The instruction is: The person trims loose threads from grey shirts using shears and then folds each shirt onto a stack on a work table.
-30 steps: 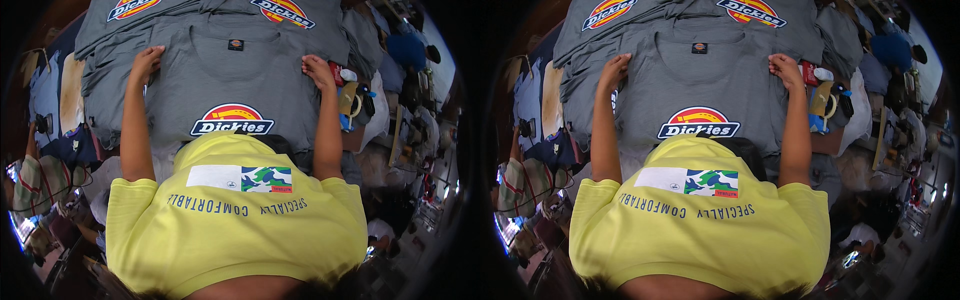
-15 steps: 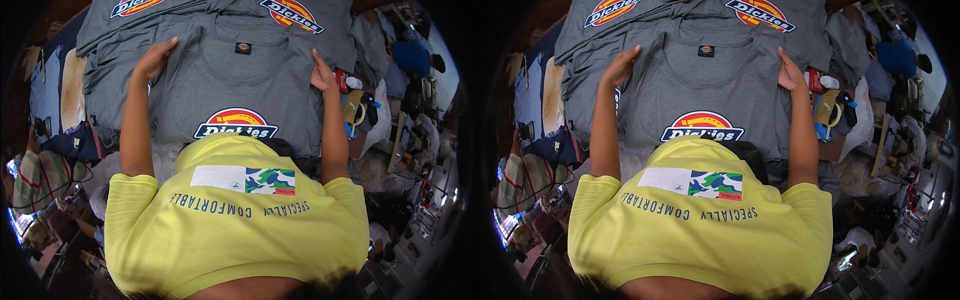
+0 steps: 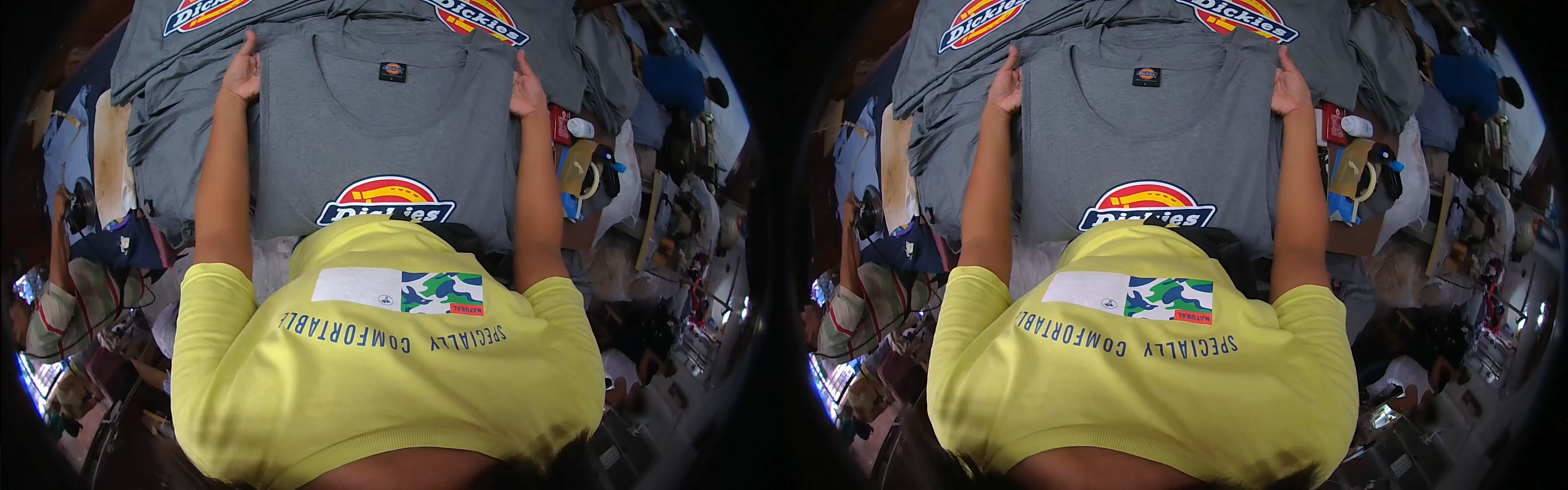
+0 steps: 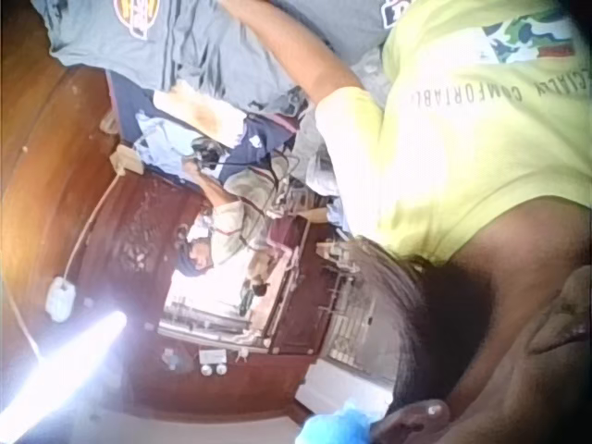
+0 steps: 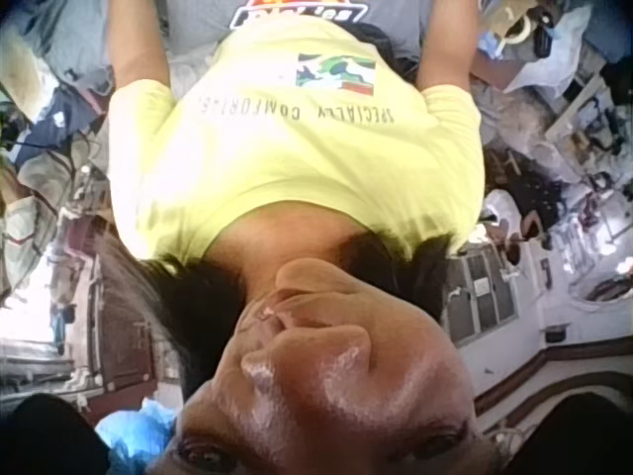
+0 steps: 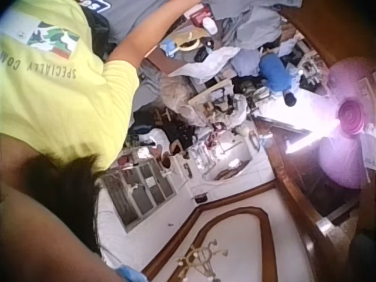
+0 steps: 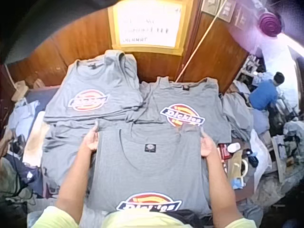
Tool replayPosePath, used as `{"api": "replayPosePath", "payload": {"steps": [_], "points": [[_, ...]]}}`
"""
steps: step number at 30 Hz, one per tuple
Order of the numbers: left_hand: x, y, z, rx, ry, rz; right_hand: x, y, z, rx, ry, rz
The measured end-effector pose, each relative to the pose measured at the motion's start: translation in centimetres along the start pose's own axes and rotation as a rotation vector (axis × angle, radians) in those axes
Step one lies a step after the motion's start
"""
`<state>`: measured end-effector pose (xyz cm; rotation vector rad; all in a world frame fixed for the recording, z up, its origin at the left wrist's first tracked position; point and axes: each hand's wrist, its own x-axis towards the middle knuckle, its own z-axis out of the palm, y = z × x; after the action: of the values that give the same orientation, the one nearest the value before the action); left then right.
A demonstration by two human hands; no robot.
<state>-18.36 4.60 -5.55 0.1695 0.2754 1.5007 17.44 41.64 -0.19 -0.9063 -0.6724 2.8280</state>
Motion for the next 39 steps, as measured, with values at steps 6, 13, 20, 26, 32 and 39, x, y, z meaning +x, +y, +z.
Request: {"api": "replayPosePath", "payload": {"steps": [6,13,20,26,32,39], "points": [[0.1,-0.8,2.1,-0.064,0.052,0.082,-0.9,0.5,0.8,-0.015,0.061,-0.070],[1.9,-14.5,18.0,0.698,0.663,0.656,-8.3,9.8,10.1,-0.568,0.059,-0.534],[-0.1,-25.2,21.5,1.206,0.135,0.547,-14.4,21.5,14.4,-0.977,-0.250,-0.675],[-1.3,-28.3,22.6,1.025,0.018,0.654,-16.8,23.7,15.0,-0.944,-0.379,-0.651],[-2.4,-28.8,23.4,0.989,-0.008,0.667,-17.5,24.9,15.2,-0.873,-0.462,-0.665],[-11.8,-16.1,26.0,1.177,0.567,0.341,-25.1,13.0,11.4,-1.771,0.288,-1.077]]}}
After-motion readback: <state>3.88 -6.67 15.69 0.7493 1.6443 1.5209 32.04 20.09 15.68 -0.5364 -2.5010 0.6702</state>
